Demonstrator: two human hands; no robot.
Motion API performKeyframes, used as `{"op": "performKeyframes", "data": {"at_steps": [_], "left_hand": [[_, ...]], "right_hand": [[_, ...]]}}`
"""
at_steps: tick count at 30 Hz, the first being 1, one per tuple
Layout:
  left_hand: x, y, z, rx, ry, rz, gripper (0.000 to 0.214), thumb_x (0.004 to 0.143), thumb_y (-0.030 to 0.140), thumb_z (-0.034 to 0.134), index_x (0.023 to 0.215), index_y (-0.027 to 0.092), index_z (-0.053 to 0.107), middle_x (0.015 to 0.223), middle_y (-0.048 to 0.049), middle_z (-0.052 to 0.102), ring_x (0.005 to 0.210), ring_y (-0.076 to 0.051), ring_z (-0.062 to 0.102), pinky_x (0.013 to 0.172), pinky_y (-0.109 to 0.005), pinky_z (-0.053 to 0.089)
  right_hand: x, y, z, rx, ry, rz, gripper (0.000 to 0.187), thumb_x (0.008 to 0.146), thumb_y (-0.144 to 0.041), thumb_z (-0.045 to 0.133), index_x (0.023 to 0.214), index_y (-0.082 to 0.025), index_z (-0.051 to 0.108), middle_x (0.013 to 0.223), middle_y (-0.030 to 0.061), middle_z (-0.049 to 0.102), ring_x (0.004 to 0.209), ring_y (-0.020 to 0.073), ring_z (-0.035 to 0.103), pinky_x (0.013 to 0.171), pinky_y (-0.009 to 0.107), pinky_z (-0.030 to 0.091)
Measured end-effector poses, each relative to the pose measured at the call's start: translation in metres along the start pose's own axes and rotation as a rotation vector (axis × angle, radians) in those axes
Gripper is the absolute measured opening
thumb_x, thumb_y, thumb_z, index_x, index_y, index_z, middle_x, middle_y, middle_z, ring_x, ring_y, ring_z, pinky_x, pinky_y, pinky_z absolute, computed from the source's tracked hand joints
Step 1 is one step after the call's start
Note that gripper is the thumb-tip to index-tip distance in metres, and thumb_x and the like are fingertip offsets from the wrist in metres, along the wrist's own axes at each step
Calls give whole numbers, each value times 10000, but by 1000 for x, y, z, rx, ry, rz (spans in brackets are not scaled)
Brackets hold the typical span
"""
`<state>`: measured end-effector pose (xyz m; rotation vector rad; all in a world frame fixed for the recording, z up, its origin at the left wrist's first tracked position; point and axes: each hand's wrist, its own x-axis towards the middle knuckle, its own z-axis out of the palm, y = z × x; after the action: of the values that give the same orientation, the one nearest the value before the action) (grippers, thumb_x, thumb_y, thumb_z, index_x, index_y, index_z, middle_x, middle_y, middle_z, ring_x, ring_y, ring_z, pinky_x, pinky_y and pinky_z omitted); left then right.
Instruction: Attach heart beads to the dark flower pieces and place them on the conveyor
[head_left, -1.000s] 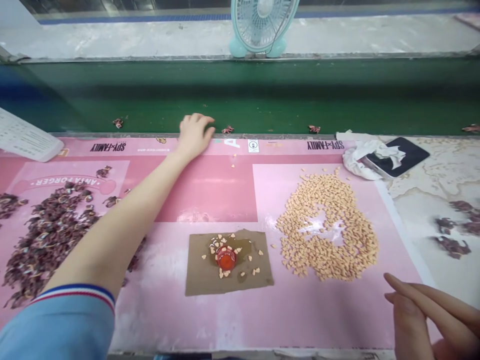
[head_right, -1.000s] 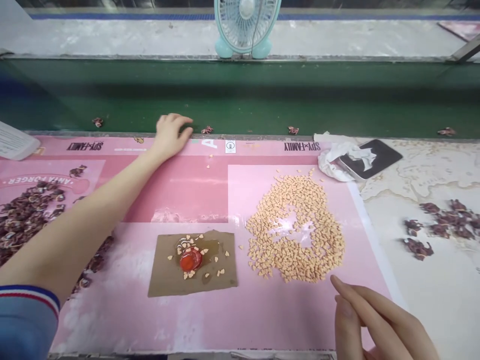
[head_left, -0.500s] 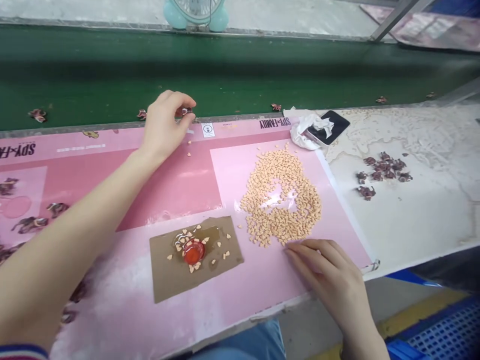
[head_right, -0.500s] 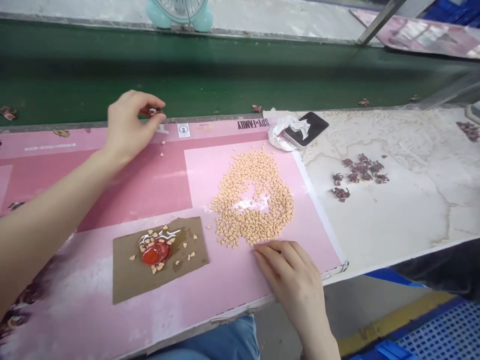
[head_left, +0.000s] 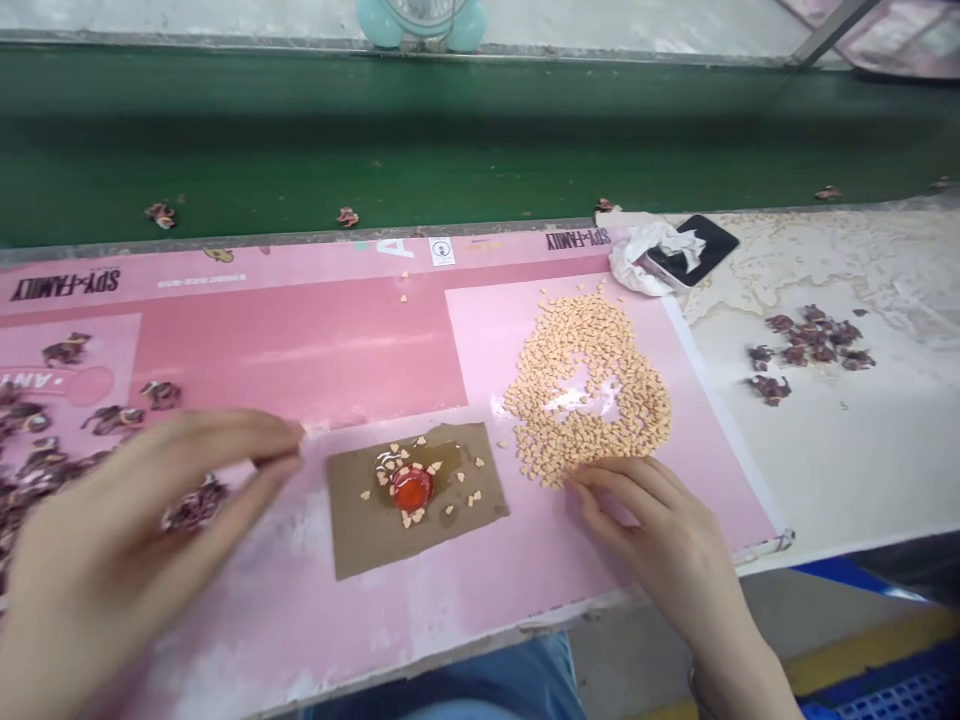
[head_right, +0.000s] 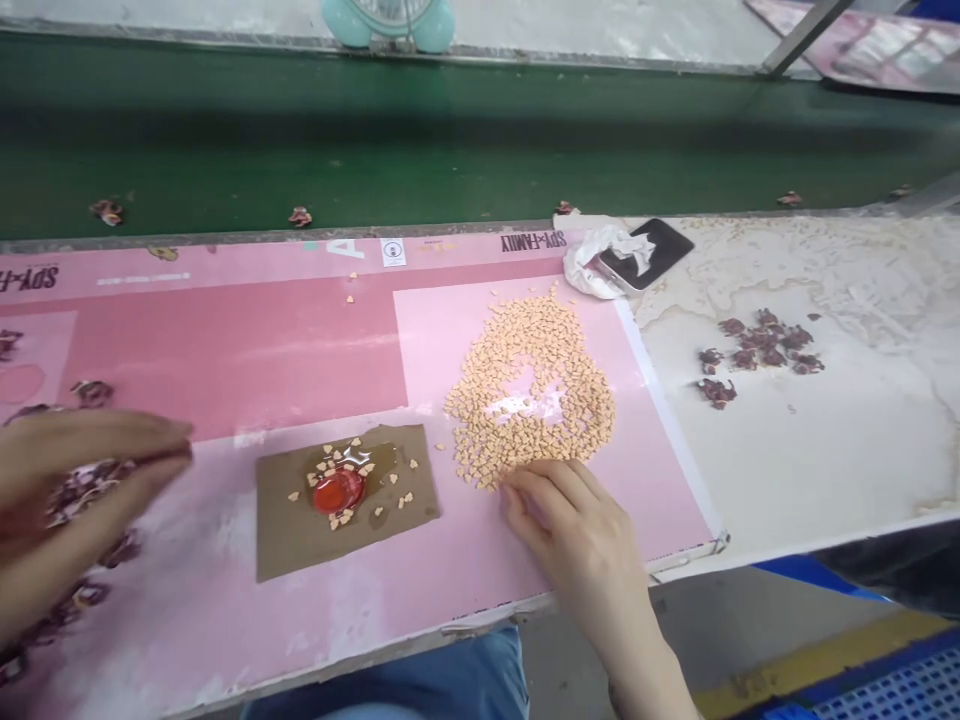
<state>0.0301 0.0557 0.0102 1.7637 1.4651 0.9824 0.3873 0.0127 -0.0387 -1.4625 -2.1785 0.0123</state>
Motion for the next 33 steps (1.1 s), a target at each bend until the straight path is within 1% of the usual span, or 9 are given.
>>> {"op": "performKeyframes", "data": {"at_steps": [2,3,4,6,9,13,19,29,33], "left_hand": [[-18,16,14,65,-33,116,276,844,244,727,1007,452,808,909,-5,792,767,-280,749,571,-361,637],[-24,23,23,88,-61,172,238,876,228,697,972,416,809,882,3,797,711,-234,756,566,-301,643],[-29,29,33,44,-105,197,220,897,193,683,949,368,805,875,1,800,697,-198,764,592,-243,645],[-37,36,50,-84,-131,151,184,921,143,686,916,299,784,876,-9,797,726,-157,775,658,-166,634],[-48,37,68,-230,-51,16,147,911,126,718,875,263,760,843,-20,771,754,-154,764,697,-163,629],[-61,31,78,-357,47,-85,153,880,90,708,830,234,728,808,-36,738,747,-166,731,684,-198,626],[-66,23,84,-375,109,-100,172,842,54,653,797,218,678,799,-29,678,678,-137,662,595,-180,571],[-71,19,85,-265,92,-94,203,900,54,651,899,253,695,882,0,704,764,-118,709,680,-153,586],[-71,17,83,-223,126,-86,197,910,65,672,941,255,715,905,-16,721,830,-149,730,735,-185,616]], "right_hand": [[12,-20,1,275,14,16,139,954,-102,631,933,-233,673,829,18,728,735,162,710,630,278,571],[18,-33,3,414,21,18,148,937,-89,637,922,-232,671,810,14,719,712,155,706,617,269,575],[24,-47,5,539,23,15,148,923,-83,639,909,-227,669,790,9,708,682,145,694,597,259,575],[34,-73,11,724,29,8,140,911,-80,641,906,-216,669,775,1,694,653,126,673,578,238,574],[40,-97,22,826,71,17,153,896,-56,650,920,-206,670,788,-2,689,665,112,668,604,222,587],[39,-104,30,809,73,-5,204,854,-11,667,935,-197,687,804,9,699,678,123,681,609,232,603],[38,-105,30,656,40,-54,232,858,-5,652,984,-187,722,788,14,720,667,125,689,618,230,612],[39,-106,34,548,41,-68,130,907,-64,661,888,-191,673,748,12,708,631,108,685,611,195,608],[39,-97,37,455,62,-39,130,933,-79,655,917,-208,659,783,11,728,656,105,706,530,174,566]]}}
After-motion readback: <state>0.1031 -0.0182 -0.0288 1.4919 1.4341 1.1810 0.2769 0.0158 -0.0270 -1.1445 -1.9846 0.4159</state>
